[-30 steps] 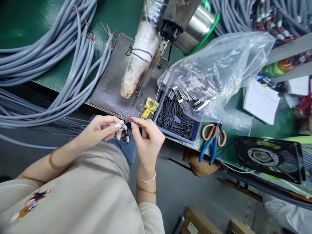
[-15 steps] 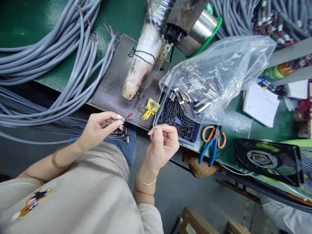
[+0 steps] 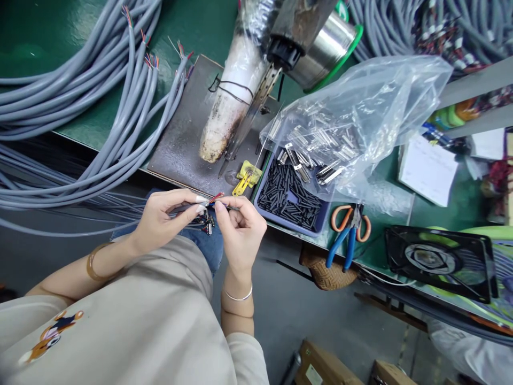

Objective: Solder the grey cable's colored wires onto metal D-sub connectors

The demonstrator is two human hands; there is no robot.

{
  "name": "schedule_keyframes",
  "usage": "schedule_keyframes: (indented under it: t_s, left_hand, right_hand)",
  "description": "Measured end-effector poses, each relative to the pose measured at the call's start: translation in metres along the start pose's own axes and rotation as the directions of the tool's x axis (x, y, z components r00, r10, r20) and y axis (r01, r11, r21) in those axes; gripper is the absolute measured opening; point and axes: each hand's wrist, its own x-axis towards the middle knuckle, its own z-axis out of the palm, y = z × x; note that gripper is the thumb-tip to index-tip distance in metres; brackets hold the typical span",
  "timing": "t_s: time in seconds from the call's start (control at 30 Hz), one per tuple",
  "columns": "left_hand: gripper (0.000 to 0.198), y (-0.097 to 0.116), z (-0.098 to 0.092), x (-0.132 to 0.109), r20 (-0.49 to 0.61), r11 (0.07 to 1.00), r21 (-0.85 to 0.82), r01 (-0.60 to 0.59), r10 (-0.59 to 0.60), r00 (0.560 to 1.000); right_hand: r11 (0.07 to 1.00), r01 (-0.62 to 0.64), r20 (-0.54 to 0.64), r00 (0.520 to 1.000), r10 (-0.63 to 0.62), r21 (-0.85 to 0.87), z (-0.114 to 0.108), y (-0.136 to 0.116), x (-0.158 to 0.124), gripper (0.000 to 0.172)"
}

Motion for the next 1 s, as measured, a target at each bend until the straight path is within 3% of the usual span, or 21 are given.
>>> schedule_keyframes:
  t_s: [0.33,0.53,1.0]
  left_hand:
    - [0.011,-0.001,-0.004,0.001,0.078,0.995,0.018,-0.097,0.095,0.992]
    - [0.014,0.002,-0.003,0.001,0.108,0.996,0.035,-0.077,0.073,0.991]
    - [0.009,0.0,-0.002,0.002,0.091,0.978,0.093,-0.188,0.18,0.98]
  right_hand:
    - [0.995,-0.076,0.061,0.995,0.073,0.061,-0.007,0.004,0.006,0.012]
    - [0.992,-0.048,0.082,0.996,0.039,0.113,-0.01,0.003,0.008,0.007]
    - [0.997,0.005,0.057,0.998,-0.009,0.075,-0.012,-0.001,0.005,0.003]
